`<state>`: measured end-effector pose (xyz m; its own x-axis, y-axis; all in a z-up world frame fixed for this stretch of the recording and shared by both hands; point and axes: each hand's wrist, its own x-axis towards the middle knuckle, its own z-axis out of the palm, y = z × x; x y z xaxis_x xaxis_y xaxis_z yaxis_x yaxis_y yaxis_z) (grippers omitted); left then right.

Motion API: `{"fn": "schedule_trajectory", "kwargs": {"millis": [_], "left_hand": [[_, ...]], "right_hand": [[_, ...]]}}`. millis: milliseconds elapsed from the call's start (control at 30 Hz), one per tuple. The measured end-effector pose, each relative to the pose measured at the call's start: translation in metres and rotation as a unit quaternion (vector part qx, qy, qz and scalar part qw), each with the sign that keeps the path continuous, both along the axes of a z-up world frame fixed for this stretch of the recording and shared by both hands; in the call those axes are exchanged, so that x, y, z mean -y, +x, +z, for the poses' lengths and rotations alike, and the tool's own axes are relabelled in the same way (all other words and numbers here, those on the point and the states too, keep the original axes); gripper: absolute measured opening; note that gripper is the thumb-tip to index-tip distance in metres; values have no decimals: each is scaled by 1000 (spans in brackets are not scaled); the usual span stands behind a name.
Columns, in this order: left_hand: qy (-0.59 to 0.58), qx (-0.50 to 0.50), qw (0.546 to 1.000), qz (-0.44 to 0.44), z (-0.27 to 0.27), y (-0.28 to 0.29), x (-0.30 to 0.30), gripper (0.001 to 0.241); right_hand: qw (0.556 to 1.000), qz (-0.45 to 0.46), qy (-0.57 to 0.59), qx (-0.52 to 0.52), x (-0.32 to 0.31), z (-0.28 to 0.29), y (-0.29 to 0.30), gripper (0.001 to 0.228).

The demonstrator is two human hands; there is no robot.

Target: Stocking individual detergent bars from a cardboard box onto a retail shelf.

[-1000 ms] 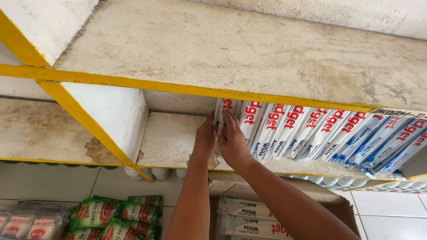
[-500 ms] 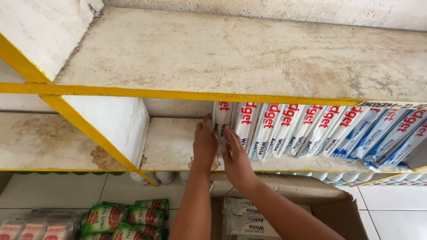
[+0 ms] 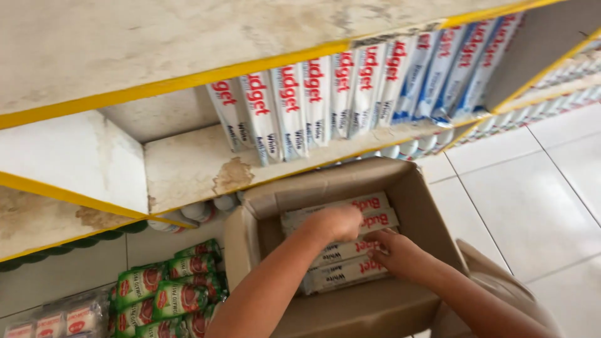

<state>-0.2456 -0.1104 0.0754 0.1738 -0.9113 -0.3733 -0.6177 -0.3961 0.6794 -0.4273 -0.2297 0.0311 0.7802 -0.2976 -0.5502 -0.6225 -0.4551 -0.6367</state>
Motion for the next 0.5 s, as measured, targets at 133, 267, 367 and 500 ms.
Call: {"fn": "schedule_trajectory", "kwargs": {"millis": [133,267,367,500], "left_hand": [[124,-3,992,-23,-110,-61,6,26],[147,-26,988,48,-200,-87,9,31],[175,-72,970,151,-237,-95,-21,31],[376,-40,907,187,-287,-64,-59,37]], "right_hand": [[970,180,-162,18,13,-1,-17,47],[932,246,-239,-122,6,-25,-4,43],[908,301,-259,-134,-5,-19,-4,46],[911,337,-221,-88,-9,17,4,51]]}}
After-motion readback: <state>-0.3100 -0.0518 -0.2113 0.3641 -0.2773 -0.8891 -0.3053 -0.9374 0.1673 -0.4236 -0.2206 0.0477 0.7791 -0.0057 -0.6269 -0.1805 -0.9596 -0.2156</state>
